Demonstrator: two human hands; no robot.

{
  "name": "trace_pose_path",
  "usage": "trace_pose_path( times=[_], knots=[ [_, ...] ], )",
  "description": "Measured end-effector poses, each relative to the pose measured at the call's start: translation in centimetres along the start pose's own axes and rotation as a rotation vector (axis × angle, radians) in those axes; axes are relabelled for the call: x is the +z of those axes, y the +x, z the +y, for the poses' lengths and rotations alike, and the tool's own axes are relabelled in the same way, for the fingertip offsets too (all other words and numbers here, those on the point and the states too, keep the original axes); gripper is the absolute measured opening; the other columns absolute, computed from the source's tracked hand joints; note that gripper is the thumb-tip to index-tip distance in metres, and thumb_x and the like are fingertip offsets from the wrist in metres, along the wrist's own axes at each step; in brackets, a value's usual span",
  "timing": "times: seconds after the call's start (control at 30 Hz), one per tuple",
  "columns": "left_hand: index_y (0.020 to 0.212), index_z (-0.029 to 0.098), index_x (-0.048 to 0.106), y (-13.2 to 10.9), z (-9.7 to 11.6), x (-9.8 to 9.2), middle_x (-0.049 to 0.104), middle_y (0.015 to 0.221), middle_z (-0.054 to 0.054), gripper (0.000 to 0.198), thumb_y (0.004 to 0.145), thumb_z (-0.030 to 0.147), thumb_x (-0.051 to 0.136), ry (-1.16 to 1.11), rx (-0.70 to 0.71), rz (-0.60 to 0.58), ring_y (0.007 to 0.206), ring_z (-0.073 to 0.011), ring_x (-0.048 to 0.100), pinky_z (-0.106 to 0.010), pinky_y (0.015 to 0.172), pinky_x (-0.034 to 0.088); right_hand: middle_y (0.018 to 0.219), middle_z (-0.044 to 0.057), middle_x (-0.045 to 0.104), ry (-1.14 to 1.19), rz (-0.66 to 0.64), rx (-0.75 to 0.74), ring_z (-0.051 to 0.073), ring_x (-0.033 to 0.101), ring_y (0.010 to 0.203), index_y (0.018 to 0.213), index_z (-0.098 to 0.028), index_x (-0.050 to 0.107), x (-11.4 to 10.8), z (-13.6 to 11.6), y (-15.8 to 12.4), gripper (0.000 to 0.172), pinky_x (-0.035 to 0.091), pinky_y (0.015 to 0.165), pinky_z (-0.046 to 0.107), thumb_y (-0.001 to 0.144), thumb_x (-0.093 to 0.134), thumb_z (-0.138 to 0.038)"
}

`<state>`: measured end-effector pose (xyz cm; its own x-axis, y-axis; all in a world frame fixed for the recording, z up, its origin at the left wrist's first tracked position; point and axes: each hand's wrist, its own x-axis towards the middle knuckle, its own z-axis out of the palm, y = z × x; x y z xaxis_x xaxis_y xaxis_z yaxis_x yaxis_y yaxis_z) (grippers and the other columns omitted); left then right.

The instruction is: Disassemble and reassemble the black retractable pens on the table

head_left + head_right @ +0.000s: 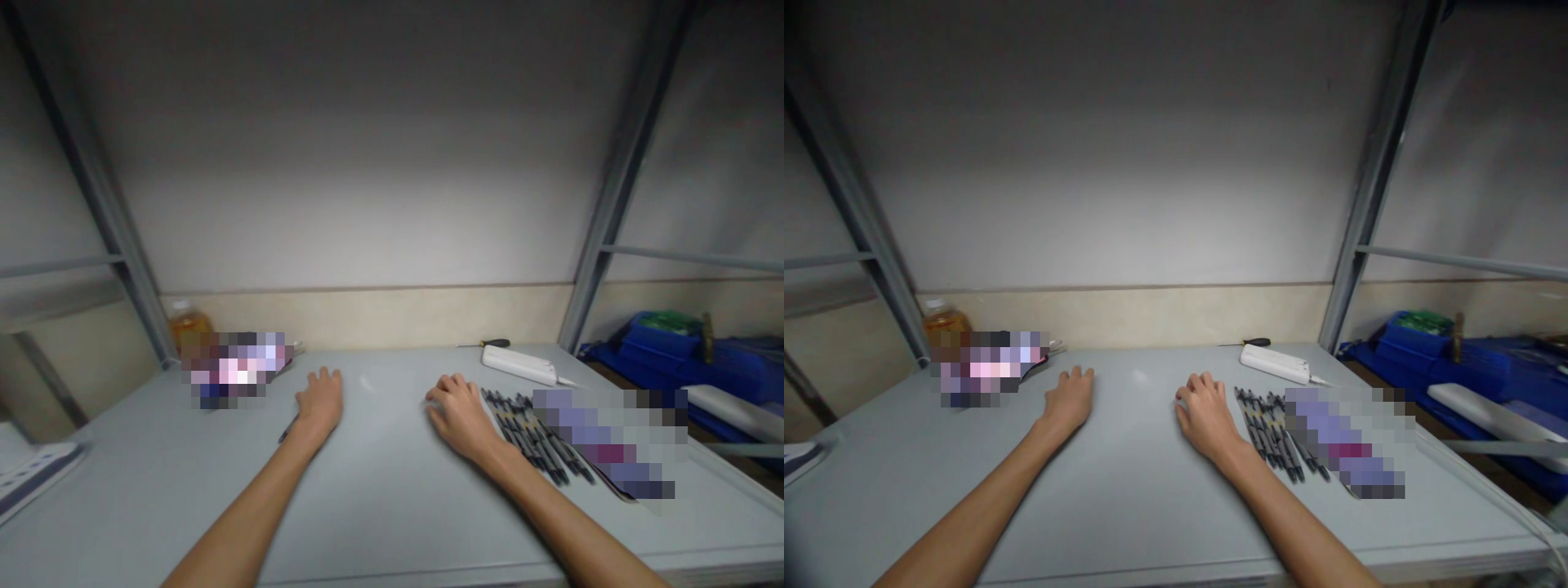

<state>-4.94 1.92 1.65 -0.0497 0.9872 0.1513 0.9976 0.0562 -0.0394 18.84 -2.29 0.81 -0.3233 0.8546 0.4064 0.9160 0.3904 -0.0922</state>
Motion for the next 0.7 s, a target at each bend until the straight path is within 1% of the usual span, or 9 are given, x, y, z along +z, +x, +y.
trace_pose_path(
  times=[0.13,0.23,0.37,0.47,0.7],
  knots=[
    [0.114,0.016,0.046,-0.2,0.5,-0.3,0.049,0.111,-0.016,0.047,0.076,-0.004,0.028,-0.026,0.097,0.008,0.103,-0.0254,0.045,-0.034,0.071,0.045,0.096,0.009,0.056,0.026,-0.020,-0.007,0.023,0.042,0.095,0.092,-0.019,0.063,0.2,0.3,-0.3,0.020,0.030,0.077,0.033,0.082,0.046,-0.021],
    [0.111,0.015,0.048,-0.2,0.5,-0.3,0.052,0.108,-0.014,0.044,0.076,-0.004,0.030,-0.046,0.124,0.016,0.100,-0.0224,0.047,-0.030,0.072,0.044,0.094,0.009,0.056,0.061,-0.024,-0.004,0.022,0.042,0.094,0.090,-0.019,0.063,0.3,0.3,-0.5,0.019,0.031,0.077,0.033,0.082,0.046,-0.021],
    [0.101,0.011,0.054,0.1,0.4,0.0,0.054,0.103,-0.015,0.036,0.077,-0.002,0.031,-0.055,0.145,0.033,0.096,-0.0229,0.050,-0.030,0.072,0.044,0.091,0.008,0.056,0.105,-0.014,-0.002,0.021,0.043,0.092,0.088,-0.019,0.064,0.6,0.4,-0.5,0.018,0.032,0.077,0.032,0.081,0.047,-0.020],
    [0.095,0.009,0.058,0.1,0.3,0.1,0.055,0.101,-0.016,0.034,0.078,0.000,0.029,-0.063,0.142,0.050,0.094,-0.0228,0.052,-0.031,0.074,0.043,0.090,0.008,0.056,0.121,-0.011,-0.003,0.021,0.044,0.092,0.087,-0.018,0.064,0.8,0.5,-0.5,0.018,0.033,0.077,0.031,0.081,0.047,-0.020],
    [0.096,0.011,0.059,-0.3,0.5,-0.3,0.056,0.101,-0.015,0.029,0.082,0.012,0.033,-0.068,0.129,0.076,0.097,-0.0241,0.050,-0.032,0.073,0.044,0.089,0.007,0.056,0.136,-0.018,0.003,0.020,0.045,0.090,0.084,-0.018,0.064,1.1,0.5,-0.5,0.016,0.034,0.078,0.031,0.080,0.048,-0.018]
  ],
)
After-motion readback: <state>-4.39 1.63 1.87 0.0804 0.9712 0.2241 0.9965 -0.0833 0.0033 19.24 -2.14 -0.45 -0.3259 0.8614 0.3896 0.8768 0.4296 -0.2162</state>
